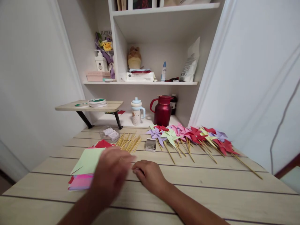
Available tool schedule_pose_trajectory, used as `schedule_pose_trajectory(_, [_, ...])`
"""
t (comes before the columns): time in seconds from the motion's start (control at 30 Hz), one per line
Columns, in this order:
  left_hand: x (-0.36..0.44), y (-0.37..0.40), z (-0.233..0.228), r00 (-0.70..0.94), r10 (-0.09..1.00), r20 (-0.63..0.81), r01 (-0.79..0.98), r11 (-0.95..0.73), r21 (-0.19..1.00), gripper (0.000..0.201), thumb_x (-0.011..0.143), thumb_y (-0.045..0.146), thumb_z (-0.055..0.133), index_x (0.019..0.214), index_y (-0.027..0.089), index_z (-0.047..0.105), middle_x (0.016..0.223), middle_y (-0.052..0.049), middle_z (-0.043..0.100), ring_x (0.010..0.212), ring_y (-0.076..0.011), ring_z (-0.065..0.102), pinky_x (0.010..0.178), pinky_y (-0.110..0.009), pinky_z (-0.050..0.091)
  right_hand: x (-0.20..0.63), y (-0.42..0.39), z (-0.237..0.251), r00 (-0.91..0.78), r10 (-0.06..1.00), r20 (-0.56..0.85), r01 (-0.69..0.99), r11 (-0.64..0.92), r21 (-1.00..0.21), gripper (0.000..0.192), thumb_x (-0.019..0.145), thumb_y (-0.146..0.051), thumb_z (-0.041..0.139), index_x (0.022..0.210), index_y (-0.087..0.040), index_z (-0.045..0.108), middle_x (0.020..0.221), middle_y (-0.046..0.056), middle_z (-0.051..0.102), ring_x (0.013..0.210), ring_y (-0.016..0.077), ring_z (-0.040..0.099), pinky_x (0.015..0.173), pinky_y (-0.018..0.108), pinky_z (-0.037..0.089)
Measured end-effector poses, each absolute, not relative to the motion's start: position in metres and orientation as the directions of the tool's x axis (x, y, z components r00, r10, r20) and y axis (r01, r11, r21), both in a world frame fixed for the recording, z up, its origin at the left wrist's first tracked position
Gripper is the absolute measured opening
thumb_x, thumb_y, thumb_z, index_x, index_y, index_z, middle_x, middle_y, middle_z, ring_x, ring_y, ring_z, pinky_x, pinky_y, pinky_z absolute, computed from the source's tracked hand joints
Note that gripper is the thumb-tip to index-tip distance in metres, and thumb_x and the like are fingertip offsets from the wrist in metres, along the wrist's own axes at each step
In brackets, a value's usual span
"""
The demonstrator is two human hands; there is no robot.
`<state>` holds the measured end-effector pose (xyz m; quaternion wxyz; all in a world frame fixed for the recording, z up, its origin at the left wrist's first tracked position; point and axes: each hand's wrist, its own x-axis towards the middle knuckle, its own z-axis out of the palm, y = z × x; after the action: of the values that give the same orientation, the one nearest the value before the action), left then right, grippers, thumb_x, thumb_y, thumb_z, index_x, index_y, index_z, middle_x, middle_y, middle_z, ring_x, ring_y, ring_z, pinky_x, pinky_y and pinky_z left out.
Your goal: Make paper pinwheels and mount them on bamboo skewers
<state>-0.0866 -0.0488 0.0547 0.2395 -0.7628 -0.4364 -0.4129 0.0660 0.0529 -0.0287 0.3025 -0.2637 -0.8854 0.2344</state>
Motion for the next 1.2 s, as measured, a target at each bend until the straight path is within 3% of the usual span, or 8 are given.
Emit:
schedule_pose_trajectory(0.07, [-0.139, -0.049, 0.054, 0.081, 0.585, 0.807, 0.935, -0.324, 0.142, 0.026, 0.093, 0.02, 0.045, 0.092, 0.024, 0.071, 0.104, -0.007, 0.069, 0.1, -0.0233, 0.06, 0.09, -0.044, 0.044, 0.066, 0.05, -0.027, -0.673, 0.622, 0.4, 0.311, 0.728, -0.611, 0.02, 0.091, -0.021, 0.053, 0.093, -0.023, 0.073, 0.091, 0.002, 0.076, 0.085, 0.0182, 0.069, 0.079, 0.028, 0.05])
schedule_pose_trajectory(0.23, [-0.235, -0.063, 0.04, -0.116, 0.831, 0.544, 0.932, -0.098, 0.348, 0.028, 0.091, 0.04, 0.051, 0.112, 0.033, 0.068, 0.136, -0.005, 0.053, 0.128, -0.0304, 0.045, 0.107, -0.054, 0.032, 0.07, 0.051, -0.022, -0.648, 0.667, 0.368, 0.27, 0.653, -0.708, 0.02, 0.091, -0.023, 0.053, 0.085, -0.021, 0.072, 0.082, 0.003, 0.075, 0.077, 0.0174, 0.067, 0.072, 0.026, 0.049])
schedule_pose_trajectory(0.37, [-0.247, -0.075, 0.033, -0.102, 0.907, 0.408, 0.898, -0.092, 0.429, 0.036, 0.093, 0.046, 0.045, 0.124, 0.036, 0.062, 0.147, -0.002, 0.044, 0.137, -0.0296, 0.036, 0.112, -0.051, 0.029, 0.07, 0.052, -0.02, -0.67, 0.651, 0.357, 0.26, 0.656, -0.709, 0.022, 0.092, -0.026, 0.053, 0.084, -0.02, 0.073, 0.084, 0.004, 0.075, 0.077, 0.0185, 0.067, 0.074, 0.027, 0.049])
schedule_pose_trajectory(0.47, [-0.239, -0.072, 0.028, -0.015, 0.959, 0.284, 0.888, -0.118, 0.445, 0.041, 0.089, 0.049, 0.052, 0.126, 0.034, 0.061, 0.149, -0.004, 0.045, 0.139, -0.0314, 0.034, 0.113, -0.051, 0.029, 0.07, 0.052, -0.02, -0.672, 0.651, 0.353, 0.266, 0.657, -0.706, 0.022, 0.092, -0.026, 0.052, 0.084, -0.02, 0.072, 0.084, 0.004, 0.075, 0.078, 0.0184, 0.067, 0.075, 0.027, 0.049])
schedule_pose_trajectory(0.63, [-0.234, -0.06, 0.017, 0.023, 0.99, 0.136, 0.903, -0.08, 0.423, 0.051, 0.082, 0.043, 0.065, 0.131, 0.033, 0.059, 0.148, -0.007, 0.048, 0.137, -0.0317, 0.039, 0.112, -0.051, 0.03, 0.072, 0.051, -0.02, -0.691, 0.641, 0.335, 0.273, 0.66, -0.7, 0.022, 0.092, -0.025, 0.052, 0.083, -0.02, 0.071, 0.082, 0.003, 0.074, 0.076, 0.0176, 0.066, 0.072, 0.026, 0.048])
schedule_pose_trajectory(0.8, [-0.236, -0.064, 0.025, -0.005, 0.997, 0.079, 0.855, -0.036, 0.517, 0.054, 0.084, 0.047, 0.061, 0.136, 0.031, 0.054, 0.151, -0.007, 0.045, 0.14, -0.0294, 0.036, 0.114, -0.05, 0.029, 0.073, 0.052, -0.02, -0.702, 0.638, 0.318, 0.273, 0.653, -0.707, 0.022, 0.092, -0.025, 0.052, 0.08, -0.019, 0.07, 0.078, 0.003, 0.073, 0.073, 0.0168, 0.065, 0.069, 0.025, 0.047])
schedule_pose_trajectory(1.2, [-0.241, -0.07, 0.033, -0.041, 0.997, 0.068, 0.75, -0.015, 0.661, 0.058, 0.083, 0.048, 0.061, 0.138, 0.033, 0.051, 0.151, -0.004, 0.046, 0.138, -0.0282, 0.042, 0.113, -0.048, 0.031, 0.072, 0.053, -0.02, -0.704, 0.637, 0.315, 0.271, 0.65, -0.71, 0.023, 0.091, -0.025, 0.052, 0.08, -0.019, 0.071, 0.079, 0.003, 0.073, 0.073, 0.0172, 0.065, 0.069, 0.026, 0.047])
